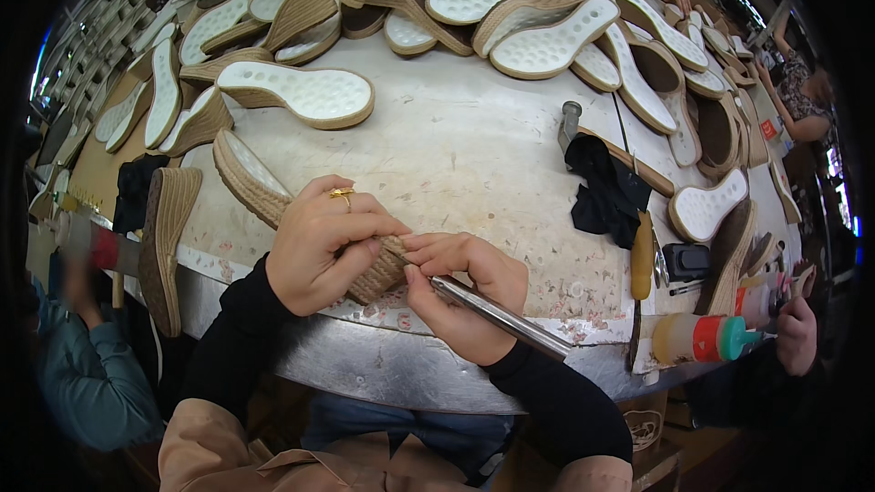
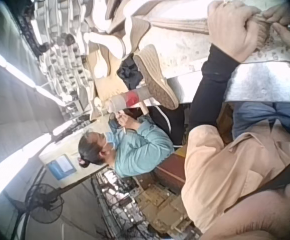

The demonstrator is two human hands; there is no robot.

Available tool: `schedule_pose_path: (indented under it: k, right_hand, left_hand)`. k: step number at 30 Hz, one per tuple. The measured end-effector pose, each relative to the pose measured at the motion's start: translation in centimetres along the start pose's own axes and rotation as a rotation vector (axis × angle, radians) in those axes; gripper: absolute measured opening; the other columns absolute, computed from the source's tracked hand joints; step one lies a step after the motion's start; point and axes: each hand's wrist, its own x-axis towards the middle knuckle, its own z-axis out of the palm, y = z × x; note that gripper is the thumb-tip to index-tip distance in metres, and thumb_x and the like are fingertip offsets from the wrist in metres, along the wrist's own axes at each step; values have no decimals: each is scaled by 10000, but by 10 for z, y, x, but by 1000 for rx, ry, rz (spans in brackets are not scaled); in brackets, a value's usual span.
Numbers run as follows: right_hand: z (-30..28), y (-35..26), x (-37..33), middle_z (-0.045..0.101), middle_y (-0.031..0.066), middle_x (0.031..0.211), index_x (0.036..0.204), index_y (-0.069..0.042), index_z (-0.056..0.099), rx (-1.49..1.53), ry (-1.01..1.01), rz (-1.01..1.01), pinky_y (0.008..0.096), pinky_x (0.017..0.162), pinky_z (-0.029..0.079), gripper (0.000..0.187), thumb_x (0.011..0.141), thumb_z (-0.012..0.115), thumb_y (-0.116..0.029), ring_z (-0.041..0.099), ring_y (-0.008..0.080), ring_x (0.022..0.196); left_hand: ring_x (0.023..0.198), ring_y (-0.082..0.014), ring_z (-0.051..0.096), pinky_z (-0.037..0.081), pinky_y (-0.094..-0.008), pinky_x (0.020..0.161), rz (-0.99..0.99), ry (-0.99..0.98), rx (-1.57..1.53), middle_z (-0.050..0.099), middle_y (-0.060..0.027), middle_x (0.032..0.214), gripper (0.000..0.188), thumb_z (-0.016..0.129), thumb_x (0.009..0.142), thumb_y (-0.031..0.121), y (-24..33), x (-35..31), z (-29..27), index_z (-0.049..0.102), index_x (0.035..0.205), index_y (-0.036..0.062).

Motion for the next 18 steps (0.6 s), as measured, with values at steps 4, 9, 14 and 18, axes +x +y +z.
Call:
schedule_pose_path:
  k: [4, 9, 14, 18]
  right_hand:
    - [1, -5, -2, 675, 164, 900, 860, -4, 526, -28, -20, 21, 398, 915, 542, 216, 805, 680, 137, 692, 292, 994]
    - [3, -5, -1, 673, 167, 909, 868, -6, 522, 29, 24, 83, 400, 920, 541, 219, 809, 668, 147, 690, 291, 995]
    - [0, -6, -1, 675, 167, 908, 867, -9, 523, 82, -20, 66, 400, 922, 538, 223, 806, 672, 144, 688, 290, 1001]
    - [0, -6, -1, 677, 168, 906, 867, -7, 522, -6, -50, 34, 397, 926, 536, 223, 804, 680, 138, 688, 291, 1003]
  left_hand:
    - [834, -282, 636, 415, -451, 962, 6, 1, -1, 672, -70, 846, 216, 564, 780, 78, 0, 0, -1, 713, 936, 67]
    - [829, -283, 636, 413, -455, 964, 5, -6, -11, 672, -72, 841, 212, 569, 776, 84, 0, 0, -1, 714, 930, 69]
    - [818, -277, 638, 415, -455, 962, 2, -8, -8, 674, -64, 836, 193, 575, 795, 87, 0, 0, -1, 717, 924, 72]
    - [813, -273, 640, 419, -450, 954, 1, 10, -2, 675, -56, 831, 174, 578, 817, 79, 0, 0, 0, 719, 920, 76]
